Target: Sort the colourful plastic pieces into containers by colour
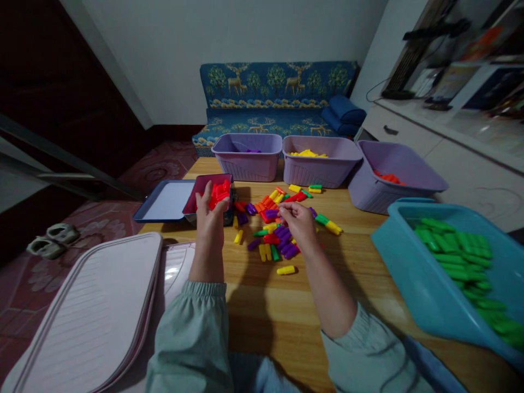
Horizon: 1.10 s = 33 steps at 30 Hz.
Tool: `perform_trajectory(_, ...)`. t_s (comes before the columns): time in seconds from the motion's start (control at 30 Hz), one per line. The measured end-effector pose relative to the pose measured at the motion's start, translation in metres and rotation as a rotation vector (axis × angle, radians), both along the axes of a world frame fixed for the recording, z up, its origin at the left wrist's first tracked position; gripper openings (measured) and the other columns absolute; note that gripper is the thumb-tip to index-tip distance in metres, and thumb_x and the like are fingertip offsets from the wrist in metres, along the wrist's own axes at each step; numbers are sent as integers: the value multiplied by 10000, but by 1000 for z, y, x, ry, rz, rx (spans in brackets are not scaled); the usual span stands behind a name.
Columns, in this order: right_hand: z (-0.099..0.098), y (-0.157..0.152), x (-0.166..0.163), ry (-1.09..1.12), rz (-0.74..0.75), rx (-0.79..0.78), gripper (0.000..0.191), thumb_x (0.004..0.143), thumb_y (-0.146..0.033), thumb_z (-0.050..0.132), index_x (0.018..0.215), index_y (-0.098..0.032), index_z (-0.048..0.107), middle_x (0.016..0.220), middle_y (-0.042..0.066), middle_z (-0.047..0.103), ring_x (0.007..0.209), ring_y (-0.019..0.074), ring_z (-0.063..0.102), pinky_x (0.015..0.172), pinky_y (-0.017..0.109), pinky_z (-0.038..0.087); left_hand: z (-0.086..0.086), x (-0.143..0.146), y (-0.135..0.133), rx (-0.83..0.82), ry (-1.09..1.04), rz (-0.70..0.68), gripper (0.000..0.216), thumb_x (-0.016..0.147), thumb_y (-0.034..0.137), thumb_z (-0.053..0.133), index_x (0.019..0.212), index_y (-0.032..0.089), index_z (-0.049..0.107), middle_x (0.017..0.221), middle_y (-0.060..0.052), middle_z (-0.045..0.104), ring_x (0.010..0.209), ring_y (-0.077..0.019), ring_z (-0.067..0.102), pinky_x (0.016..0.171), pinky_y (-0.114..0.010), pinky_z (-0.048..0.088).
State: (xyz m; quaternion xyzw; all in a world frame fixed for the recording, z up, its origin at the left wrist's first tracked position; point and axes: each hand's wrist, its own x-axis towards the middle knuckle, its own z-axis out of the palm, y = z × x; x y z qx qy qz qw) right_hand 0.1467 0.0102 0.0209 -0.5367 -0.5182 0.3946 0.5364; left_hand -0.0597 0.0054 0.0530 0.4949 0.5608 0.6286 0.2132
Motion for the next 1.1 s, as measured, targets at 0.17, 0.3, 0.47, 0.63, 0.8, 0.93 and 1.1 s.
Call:
perform_trajectory(0.17,12,2,41,-513,-51,-10,149,689,-243,654,817,-201,717,787,37,724,690,172,643,639,274,484,7,23,-8,-1,40,-109,304,725,212,630,1013,179,722,1162,-101,671,1136,-238,592,963,-364,475)
perform_trajectory(0.3,21,-2,69,-729,117,-137,203,570,-165,756,760,-223,719,696,2,702,642,162,632,587,250,449,1,40,-15,-217,289,-386,128,689,192,656,773,160,747,697,-53,702,630,-169,632,666,-287,522)
perform_trajectory(0.47,17,-10,59,-819,291,-74,466,492,-138,814,930,-280,738,864,2,706,741,176,632,632,257,443,-16,48,-18,-242,639,-675,372,600,170,775,969,201,748,959,-89,709,853,-226,650,789,-343,512)
perform_trajectory(0.63,13,-14,27,-977,259,-34,489,592,-163,769,1062,-289,716,1014,58,667,888,223,625,725,288,441,-30,54,-15,-188,819,-640,617,561,219,836,1159,194,684,1170,-138,654,1126,-293,569,980,-421,436)
perform_trajectory(0.8,12,-9,18,-901,215,-27,297,756,-271,670,1049,-252,710,988,68,688,908,213,627,744,274,439,-37,56,-13,-229,800,-521,453,651,194,767,1099,192,706,1086,-112,685,1034,-258,617,926,-375,473)
perform_trajectory(0.93,13,-4,22,-810,99,-31,224,876,-334,536,879,-187,705,801,72,702,746,186,627,682,268,433,-36,58,-13,-245,735,-400,295,736,219,687,1027,188,725,1020,-96,698,901,-229,646,828,-336,506)
perform_trajectory(1.1,9,0,23,-710,-50,-17,191,772,-306,670,922,-188,672,854,56,717,768,183,643,705,269,456,-38,72,-5,-131,725,-147,328,831,213,570,1138,161,675,1147,-124,659,1025,-252,589,922,-380,467)
